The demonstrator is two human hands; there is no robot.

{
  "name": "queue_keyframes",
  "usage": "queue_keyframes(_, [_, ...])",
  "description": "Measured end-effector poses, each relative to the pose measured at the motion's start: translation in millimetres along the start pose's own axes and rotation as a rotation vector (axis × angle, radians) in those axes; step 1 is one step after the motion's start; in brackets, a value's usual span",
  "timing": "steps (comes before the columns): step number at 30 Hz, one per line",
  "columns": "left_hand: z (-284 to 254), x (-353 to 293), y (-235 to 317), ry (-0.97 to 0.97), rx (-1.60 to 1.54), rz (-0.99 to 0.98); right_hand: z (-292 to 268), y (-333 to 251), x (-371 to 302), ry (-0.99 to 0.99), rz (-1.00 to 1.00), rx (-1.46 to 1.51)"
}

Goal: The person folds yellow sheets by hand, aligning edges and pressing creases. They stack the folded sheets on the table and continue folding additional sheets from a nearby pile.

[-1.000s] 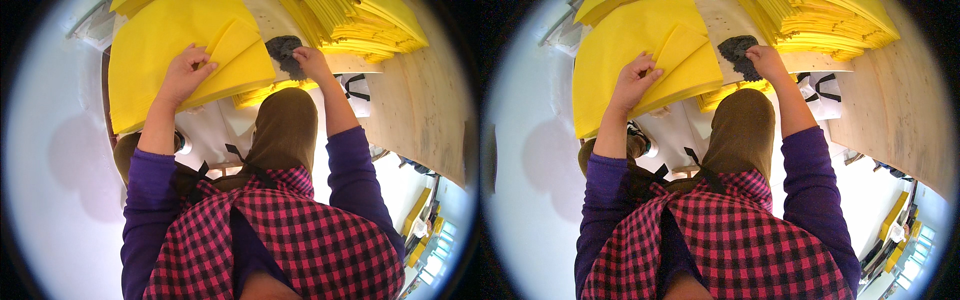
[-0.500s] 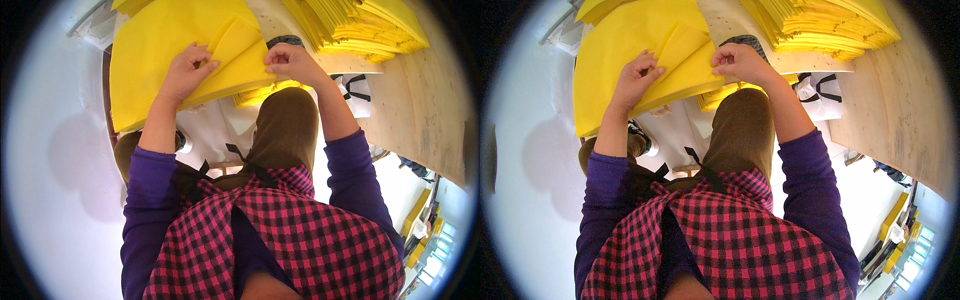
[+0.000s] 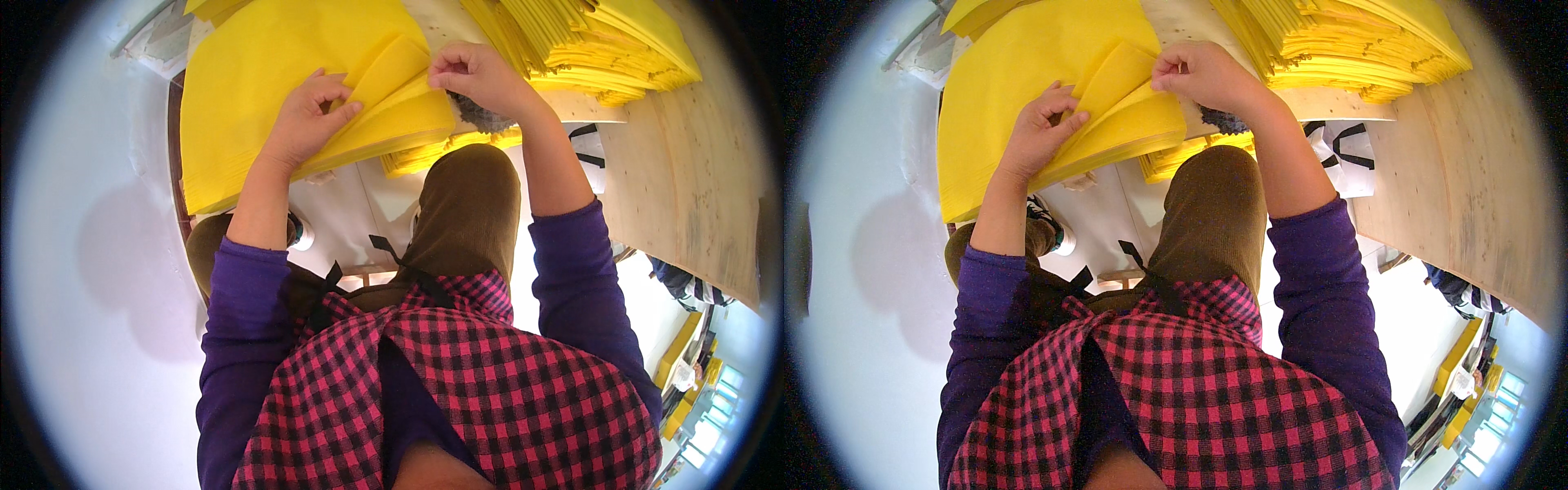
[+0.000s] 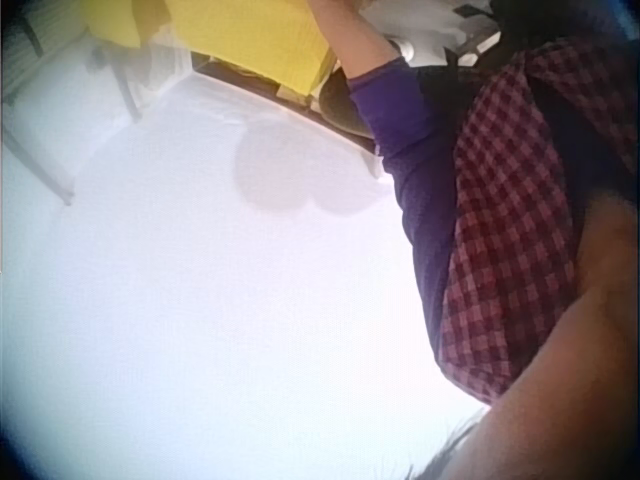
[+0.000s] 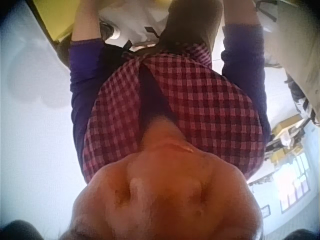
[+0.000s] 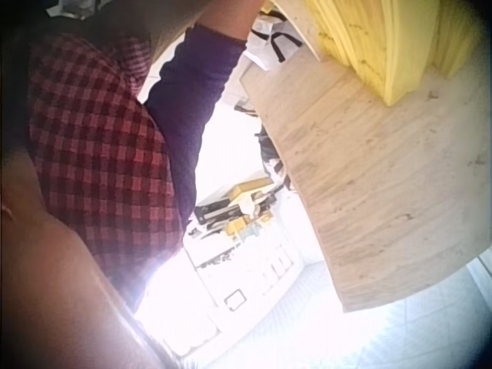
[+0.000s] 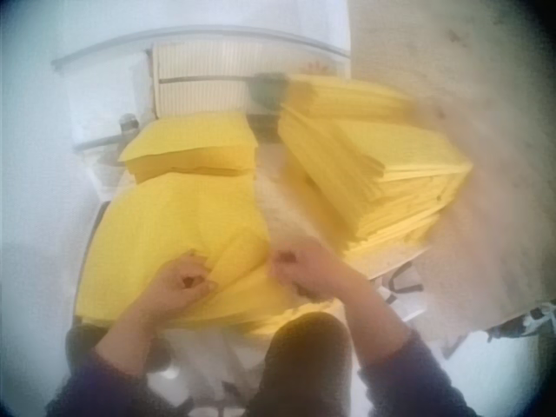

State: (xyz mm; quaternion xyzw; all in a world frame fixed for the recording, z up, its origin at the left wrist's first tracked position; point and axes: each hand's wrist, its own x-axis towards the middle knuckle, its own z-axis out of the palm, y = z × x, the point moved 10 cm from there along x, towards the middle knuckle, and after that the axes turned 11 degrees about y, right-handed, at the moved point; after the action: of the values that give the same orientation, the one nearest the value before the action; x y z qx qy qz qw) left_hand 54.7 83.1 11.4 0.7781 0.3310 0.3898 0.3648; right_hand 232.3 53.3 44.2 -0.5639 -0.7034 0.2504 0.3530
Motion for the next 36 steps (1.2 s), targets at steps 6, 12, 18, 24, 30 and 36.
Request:
queue_keyframes(6, [-4.7, -3.5, 11.4, 0.063, -0.057, 0.025, -0.1, -15.0, 23.5, 0.049, -0.069, -0.084])
queue_keyframes(12, [-3.5, -0.5, 7.7, 0.066, -0.02, 0.04, -11.2, -28.2, 25.7, 0.224, -0.167, -0.105])
queue_keyframes(18, [-1.4, -1.2, -3.5, -0.009, 0.007, -0.016, -5.3, 13.3, -14.6, 0.03, 0.114, 0.004])
queue_keyframes(24, [-1.6, 0.0, 0.2, -0.014, 0.031, -0.021, 10.4, 29.1, -30.9, -0.002, 0.098, 0.106])
queue_keyframes(30, [-1.0, 1.2, 0.7, -0.006, 0.029, -0.007, 12.0, 33.3, -24.3, -0.021, 0.128, 0.059])
queue_keyframes(36, [-2.1, 2.2, 1.9, 0.026, 0.023, 0.012, 7.7, 25.0, -16.2, -0.06, 0.119, 0.074])
